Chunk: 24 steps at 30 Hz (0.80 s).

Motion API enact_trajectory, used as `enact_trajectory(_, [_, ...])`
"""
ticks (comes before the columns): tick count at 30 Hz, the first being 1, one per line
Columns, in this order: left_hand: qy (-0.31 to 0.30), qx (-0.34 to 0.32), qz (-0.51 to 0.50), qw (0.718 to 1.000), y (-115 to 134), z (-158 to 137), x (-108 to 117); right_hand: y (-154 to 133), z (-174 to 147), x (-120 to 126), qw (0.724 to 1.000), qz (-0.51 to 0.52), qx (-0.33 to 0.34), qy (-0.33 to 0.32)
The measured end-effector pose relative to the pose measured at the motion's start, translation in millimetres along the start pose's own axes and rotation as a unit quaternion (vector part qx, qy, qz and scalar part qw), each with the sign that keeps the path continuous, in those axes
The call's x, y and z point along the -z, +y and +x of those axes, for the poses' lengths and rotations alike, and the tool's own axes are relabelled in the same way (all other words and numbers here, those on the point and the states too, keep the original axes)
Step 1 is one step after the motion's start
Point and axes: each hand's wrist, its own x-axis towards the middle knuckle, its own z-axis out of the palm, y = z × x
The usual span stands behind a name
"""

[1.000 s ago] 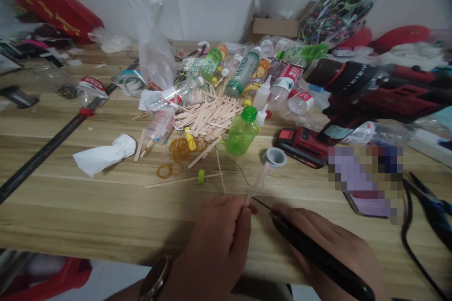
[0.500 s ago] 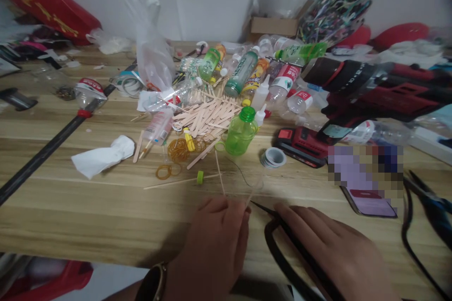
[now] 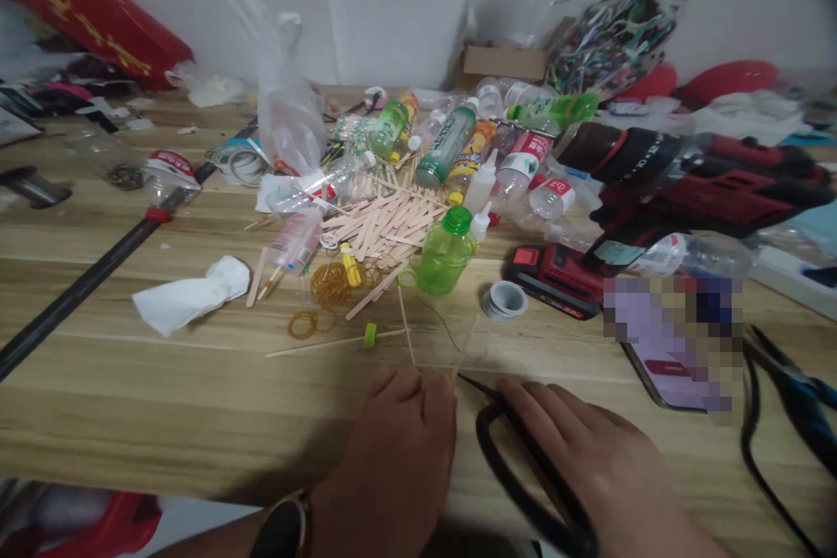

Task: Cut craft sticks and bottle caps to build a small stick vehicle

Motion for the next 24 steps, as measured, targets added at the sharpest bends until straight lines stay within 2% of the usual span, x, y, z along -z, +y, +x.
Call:
enact_trajectory(2, [0.007,0.019,-0.013,1.0,2,1,-1,4,4,2,0.997,-0.069,0.037,0.02])
enact_trajectory(3, [0.006,0.024,-0.011,1.0,3,1,-1,4,5,2,0.998,-0.051,0.022,0.019])
enact_trajectory(5, [0.006,0.019,0.003,1.0,3,1,-1,0,5,-1,0.994,0.088,-0.062,-0.035])
enact_trajectory(6, [0.006,0.008,0.012,1.0,3,1,-1,-2,4,-3,0.97,0.188,-0.13,-0.088])
enact_trajectory(7, [0.01,-0.007,0.019,1.0,2,1,-1,-5,2,-6,0.922,0.291,-0.206,-0.149])
enact_trajectory(9, [0.022,-0.035,0.027,0.999,0,0,0,-10,-2,-11,0.797,0.439,-0.327,-0.256])
enact_trajectory(10, [0.019,-0.041,0.029,0.999,-1,0,0,-12,-4,-12,0.767,0.461,-0.353,-0.272])
enact_trajectory(11, [0.01,-0.042,0.029,0.999,-1,-1,0,-11,-5,-13,0.784,0.447,-0.346,-0.255])
enact_trajectory(12, [-0.002,-0.037,0.026,0.999,-2,-1,0,-10,-5,-12,0.839,0.398,-0.306,-0.208])
enact_trajectory(13, [-0.023,-0.026,0.018,0.999,-2,-1,-1,-8,-5,-11,0.907,0.316,-0.237,-0.145])
enact_trajectory(14, [-0.05,-0.01,0.003,0.999,-1,-2,-1,-5,-5,-9,0.962,0.211,-0.153,-0.078])
enact_trajectory(15, [-0.076,0.007,-0.013,0.997,0,-2,-1,-1,-3,-7,0.991,0.109,-0.073,-0.026])
enact_trajectory(17, [-0.123,0.05,-0.039,0.99,2,-1,0,4,0,-3,0.999,-0.028,0.029,0.019])
enact_trajectory(18, [-0.14,0.067,-0.045,0.987,3,-1,0,5,2,-2,0.998,-0.045,0.037,0.022])
enact_trajectory(20, [-0.136,0.067,-0.034,0.988,3,0,1,3,5,-3,0.999,0.038,-0.024,0.007])
enact_trajectory(21, [-0.123,0.049,-0.023,0.991,3,-1,1,1,6,-5,0.987,0.129,-0.089,-0.032])
enact_trajectory(22, [-0.109,0.023,-0.011,0.994,2,-1,1,-2,6,-6,0.952,0.239,-0.169,-0.09])
enact_trajectory(23, [-0.095,-0.003,0.003,0.996,1,-1,1,-6,6,-8,0.887,0.35,-0.253,-0.161])
enact_trajectory(24, [-0.083,-0.025,0.016,0.996,0,-2,1,-9,5,-9,0.803,0.443,-0.325,-0.231])
